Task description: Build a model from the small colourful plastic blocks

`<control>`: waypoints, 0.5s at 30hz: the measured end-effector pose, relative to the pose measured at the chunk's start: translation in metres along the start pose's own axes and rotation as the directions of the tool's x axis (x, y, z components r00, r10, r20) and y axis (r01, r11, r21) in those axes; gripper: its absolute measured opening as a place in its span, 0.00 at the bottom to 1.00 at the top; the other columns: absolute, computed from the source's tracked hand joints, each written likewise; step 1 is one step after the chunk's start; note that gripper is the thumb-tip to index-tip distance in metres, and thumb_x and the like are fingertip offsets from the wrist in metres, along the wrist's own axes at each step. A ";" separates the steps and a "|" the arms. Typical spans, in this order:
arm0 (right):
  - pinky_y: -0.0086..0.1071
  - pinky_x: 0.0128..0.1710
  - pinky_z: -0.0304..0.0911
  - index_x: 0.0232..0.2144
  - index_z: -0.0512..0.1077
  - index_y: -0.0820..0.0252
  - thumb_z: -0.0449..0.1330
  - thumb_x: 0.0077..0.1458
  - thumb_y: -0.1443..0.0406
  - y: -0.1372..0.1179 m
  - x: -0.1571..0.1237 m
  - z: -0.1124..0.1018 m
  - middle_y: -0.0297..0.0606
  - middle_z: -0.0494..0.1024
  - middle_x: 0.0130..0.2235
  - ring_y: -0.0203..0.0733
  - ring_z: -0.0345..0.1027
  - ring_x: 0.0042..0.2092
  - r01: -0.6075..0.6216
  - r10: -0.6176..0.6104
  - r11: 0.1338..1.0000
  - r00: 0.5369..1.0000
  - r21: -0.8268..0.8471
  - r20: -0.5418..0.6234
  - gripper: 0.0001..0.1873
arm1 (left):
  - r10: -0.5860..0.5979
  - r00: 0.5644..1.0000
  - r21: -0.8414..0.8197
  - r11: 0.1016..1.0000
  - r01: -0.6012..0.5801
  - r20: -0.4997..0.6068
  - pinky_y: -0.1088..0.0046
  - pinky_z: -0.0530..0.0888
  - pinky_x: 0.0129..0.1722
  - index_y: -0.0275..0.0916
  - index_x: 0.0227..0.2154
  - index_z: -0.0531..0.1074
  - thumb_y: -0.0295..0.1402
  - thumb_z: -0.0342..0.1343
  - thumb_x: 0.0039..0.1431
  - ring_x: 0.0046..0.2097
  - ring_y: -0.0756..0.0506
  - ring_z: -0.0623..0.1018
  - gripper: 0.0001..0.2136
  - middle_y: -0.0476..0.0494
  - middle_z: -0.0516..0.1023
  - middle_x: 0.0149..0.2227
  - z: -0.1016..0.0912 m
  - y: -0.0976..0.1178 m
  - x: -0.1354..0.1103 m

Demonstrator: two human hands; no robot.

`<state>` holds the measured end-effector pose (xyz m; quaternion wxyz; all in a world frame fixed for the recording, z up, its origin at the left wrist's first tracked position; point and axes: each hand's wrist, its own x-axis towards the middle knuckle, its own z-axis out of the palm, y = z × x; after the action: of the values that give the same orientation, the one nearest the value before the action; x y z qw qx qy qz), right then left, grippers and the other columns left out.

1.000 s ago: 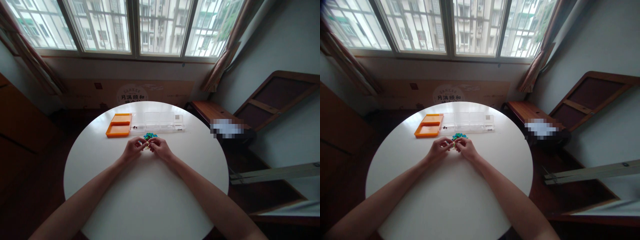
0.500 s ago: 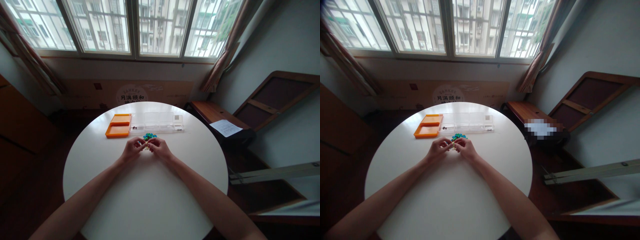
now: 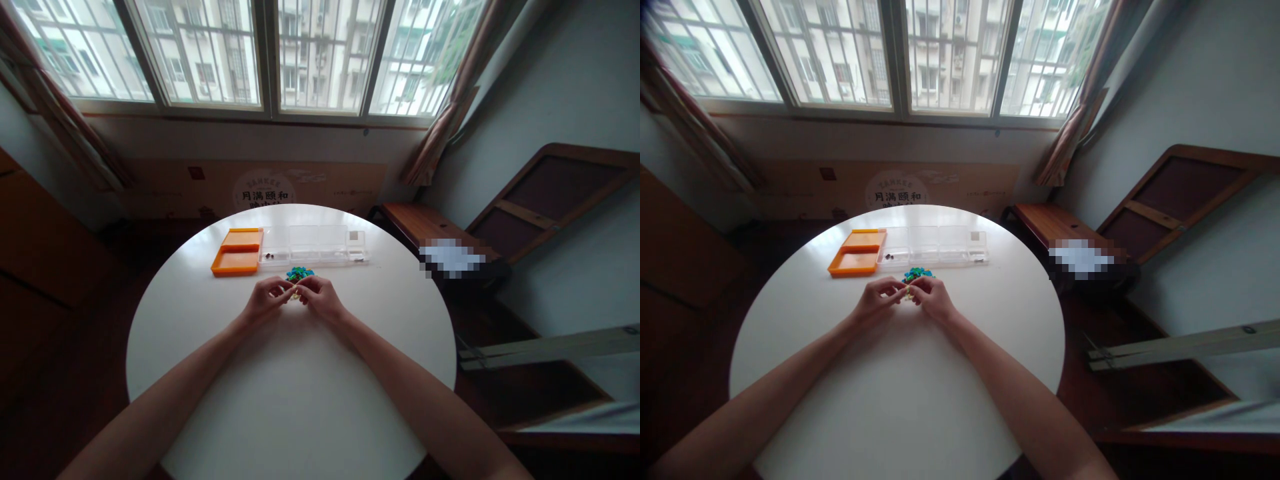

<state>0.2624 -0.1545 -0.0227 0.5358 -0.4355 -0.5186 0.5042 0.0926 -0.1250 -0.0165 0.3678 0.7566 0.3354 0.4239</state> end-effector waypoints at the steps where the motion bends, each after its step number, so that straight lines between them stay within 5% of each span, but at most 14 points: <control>1: 0.27 0.22 0.62 0.28 0.73 0.63 0.68 0.42 0.51 0.000 0.000 0.000 0.32 0.73 0.21 0.31 0.64 0.21 0.001 -0.001 1.000 1.000 0.002 -0.003 0.20 | 0.001 1.000 -0.004 1.000 -0.001 0.001 0.80 0.70 0.22 0.33 0.30 0.79 0.45 0.61 0.55 0.24 0.51 0.75 0.16 0.43 0.77 0.27 0.000 0.001 0.000; 15: 0.28 0.23 0.63 0.28 0.73 0.62 0.69 0.40 0.50 -0.004 -0.001 -0.001 0.32 0.74 0.22 0.31 0.66 0.22 -0.012 0.012 1.000 1.000 -0.004 0.006 0.22 | -0.014 1.000 -0.050 0.999 0.014 -0.007 0.80 0.72 0.22 0.34 0.29 0.79 0.48 0.62 0.53 0.23 0.51 0.76 0.18 0.43 0.78 0.27 0.000 -0.002 0.000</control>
<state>0.2636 -0.1556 -0.0191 0.5303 -0.4384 -0.5186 0.5075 0.0926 -0.1237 -0.0180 0.3885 0.7433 0.3313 0.4322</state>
